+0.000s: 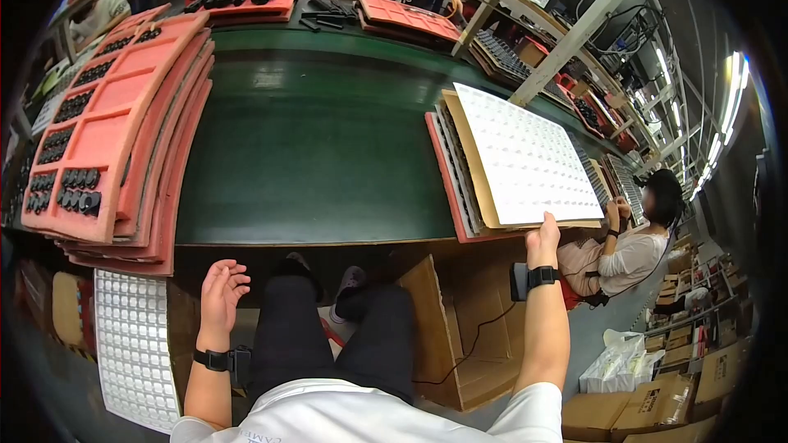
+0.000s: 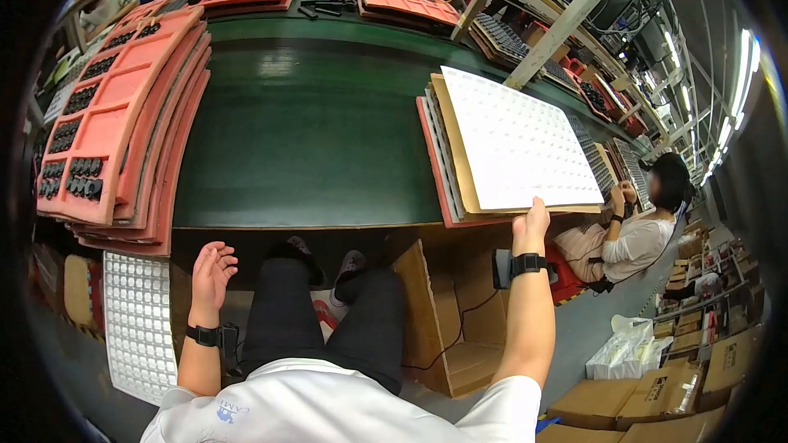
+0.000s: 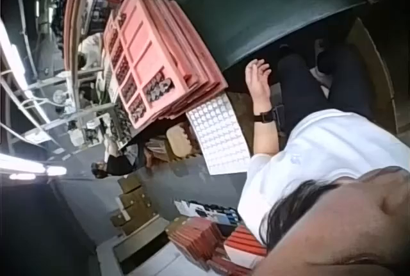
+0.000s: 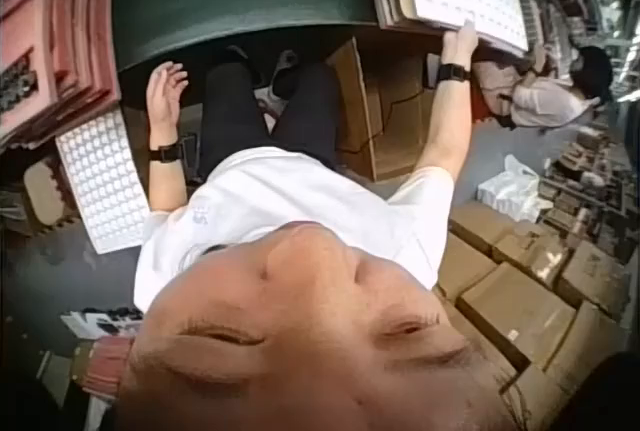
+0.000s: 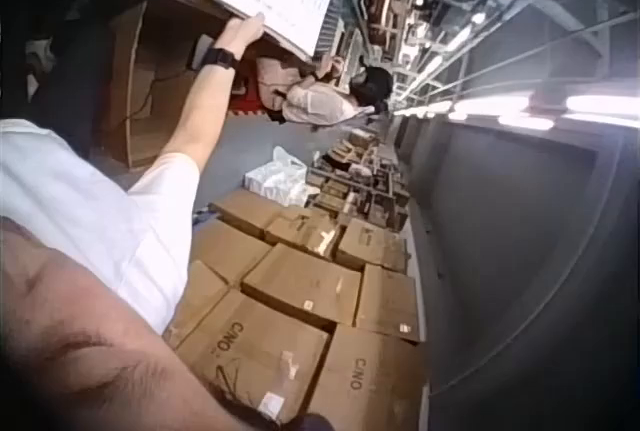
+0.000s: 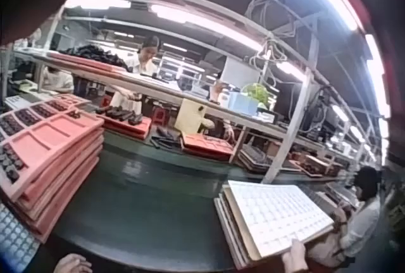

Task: The person picks up a pink tray of small black components, joins two different black plastic parts together by hand, and places the assembled units into a white grid tray. This process is repeated for several components, handling each piece individually before placing the finished assemblies into the grid.

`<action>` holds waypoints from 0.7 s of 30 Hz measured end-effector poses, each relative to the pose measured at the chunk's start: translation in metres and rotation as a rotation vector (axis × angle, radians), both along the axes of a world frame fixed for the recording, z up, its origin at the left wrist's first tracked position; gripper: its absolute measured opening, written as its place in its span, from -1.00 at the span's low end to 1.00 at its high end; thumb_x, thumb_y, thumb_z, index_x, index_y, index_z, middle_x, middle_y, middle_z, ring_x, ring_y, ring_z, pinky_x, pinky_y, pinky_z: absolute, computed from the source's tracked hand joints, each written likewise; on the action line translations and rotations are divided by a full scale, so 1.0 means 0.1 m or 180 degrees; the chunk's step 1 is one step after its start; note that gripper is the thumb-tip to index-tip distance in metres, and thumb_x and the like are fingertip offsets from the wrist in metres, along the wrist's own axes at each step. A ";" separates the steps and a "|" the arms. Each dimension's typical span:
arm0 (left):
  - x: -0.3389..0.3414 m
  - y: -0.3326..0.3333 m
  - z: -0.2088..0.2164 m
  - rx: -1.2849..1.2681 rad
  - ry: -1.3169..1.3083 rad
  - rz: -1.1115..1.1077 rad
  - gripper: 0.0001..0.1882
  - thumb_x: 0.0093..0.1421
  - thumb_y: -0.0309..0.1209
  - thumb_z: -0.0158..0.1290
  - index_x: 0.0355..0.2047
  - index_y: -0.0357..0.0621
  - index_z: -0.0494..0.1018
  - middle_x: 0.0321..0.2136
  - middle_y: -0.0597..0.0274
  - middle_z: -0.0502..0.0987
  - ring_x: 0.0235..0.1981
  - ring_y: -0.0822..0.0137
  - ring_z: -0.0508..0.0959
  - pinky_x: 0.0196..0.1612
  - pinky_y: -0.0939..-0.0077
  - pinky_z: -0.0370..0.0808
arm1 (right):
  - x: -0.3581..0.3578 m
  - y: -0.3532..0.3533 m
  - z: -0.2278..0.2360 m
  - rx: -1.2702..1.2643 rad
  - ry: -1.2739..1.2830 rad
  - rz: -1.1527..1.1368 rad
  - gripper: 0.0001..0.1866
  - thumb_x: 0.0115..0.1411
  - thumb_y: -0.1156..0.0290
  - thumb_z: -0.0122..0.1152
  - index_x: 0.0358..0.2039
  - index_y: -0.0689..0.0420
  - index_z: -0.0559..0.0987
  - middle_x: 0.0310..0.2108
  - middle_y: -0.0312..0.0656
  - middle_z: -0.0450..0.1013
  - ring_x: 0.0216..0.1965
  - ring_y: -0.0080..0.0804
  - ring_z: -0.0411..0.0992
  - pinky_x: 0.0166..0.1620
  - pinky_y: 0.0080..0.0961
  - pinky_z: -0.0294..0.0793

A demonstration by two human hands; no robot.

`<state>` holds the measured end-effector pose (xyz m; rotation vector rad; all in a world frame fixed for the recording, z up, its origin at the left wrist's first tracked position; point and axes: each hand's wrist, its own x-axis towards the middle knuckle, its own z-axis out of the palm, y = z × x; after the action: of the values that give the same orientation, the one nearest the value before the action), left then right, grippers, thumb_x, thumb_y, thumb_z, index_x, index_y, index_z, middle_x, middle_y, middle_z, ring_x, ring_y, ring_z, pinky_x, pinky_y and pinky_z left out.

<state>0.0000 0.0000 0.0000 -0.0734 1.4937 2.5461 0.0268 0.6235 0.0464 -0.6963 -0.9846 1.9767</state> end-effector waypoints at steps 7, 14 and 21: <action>-0.02 -0.04 -0.04 0.0032 -0.0097 0.0077 -0.79 0.25 -0.35 -0.12 -0.15 -0.15 0.31 -0.27 0.18 0.46 -0.32 0.39 0.50 -0.30 0.54 0.46 | -0.06 -0.02 0.13 -0.0001 -0.0278 -0.0046 -0.65 0.20 0.36 0.02 -0.04 0.25 0.34 -0.08 -0.13 0.38 -0.09 -0.27 0.37 -0.08 -0.38 0.40; -0.06 0.03 -0.06 0.0089 -0.0083 -0.0007 -0.80 0.25 -0.37 -0.12 -0.16 -0.16 0.31 -0.26 0.16 0.46 -0.32 0.38 0.49 -0.29 0.54 0.45 | 0.05 0.07 0.04 0.0088 -0.1022 -0.0323 -0.80 0.08 0.36 0.10 -0.27 0.10 0.43 -0.30 -0.25 0.38 -0.31 -0.43 0.34 -0.31 -0.51 0.35; -0.06 0.04 -0.09 0.0072 -0.0096 -0.0056 -0.80 0.24 -0.38 -0.11 -0.16 -0.18 0.31 -0.26 0.15 0.46 -0.31 0.38 0.49 -0.29 0.54 0.45 | 0.08 0.09 -0.25 0.0325 -0.1610 -0.0364 -0.89 0.00 0.42 0.10 -0.41 0.05 0.41 -0.43 -0.32 0.32 -0.42 -0.50 0.26 -0.40 -0.55 0.29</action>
<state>-0.0065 0.0044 -0.0087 -0.0945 1.4479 2.5363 0.0350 0.6325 0.0211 -1.2006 -1.2968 1.6684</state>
